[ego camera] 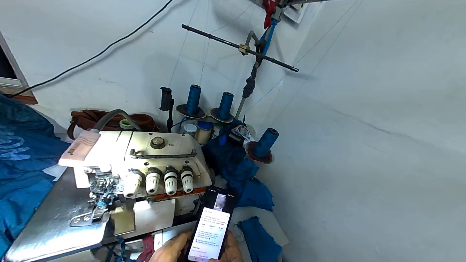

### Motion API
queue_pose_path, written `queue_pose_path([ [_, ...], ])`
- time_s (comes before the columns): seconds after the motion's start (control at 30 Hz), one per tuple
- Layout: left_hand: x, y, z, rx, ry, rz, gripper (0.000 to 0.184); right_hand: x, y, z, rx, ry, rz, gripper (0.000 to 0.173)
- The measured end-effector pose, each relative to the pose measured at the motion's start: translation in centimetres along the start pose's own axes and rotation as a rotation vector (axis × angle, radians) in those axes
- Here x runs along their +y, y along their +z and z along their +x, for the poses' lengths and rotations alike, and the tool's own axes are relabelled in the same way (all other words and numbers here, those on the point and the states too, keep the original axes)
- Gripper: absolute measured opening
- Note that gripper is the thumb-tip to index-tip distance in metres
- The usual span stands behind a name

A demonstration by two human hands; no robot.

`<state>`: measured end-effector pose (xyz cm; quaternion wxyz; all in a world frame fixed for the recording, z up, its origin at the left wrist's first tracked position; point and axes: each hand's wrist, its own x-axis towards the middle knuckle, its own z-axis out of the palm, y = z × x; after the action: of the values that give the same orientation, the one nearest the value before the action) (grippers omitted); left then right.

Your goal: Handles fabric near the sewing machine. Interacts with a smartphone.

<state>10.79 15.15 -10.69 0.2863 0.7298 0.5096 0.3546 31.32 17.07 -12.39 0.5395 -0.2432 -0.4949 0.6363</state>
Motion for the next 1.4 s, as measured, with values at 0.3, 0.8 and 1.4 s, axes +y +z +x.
queue_pose_path([
  [0.3, 0.17, -0.03, -0.02, -0.003, -0.001, 0.012, 0.052, 0.01, 0.12, -0.03, 0.015, 0.006, 0.033, 0.058],
  [0.8, 0.36, -0.23, 0.06, -0.018, -0.018, 0.003, 0.052, -0.05, 0.18, -0.02, 0.02, 0.0, 0.023, 0.056],
  [1.4, 0.17, -0.13, 0.01, -0.022, -0.011, -0.005, 0.052, -0.12, 0.21, 0.03, 0.038, 0.019, 0.028, 0.054],
])
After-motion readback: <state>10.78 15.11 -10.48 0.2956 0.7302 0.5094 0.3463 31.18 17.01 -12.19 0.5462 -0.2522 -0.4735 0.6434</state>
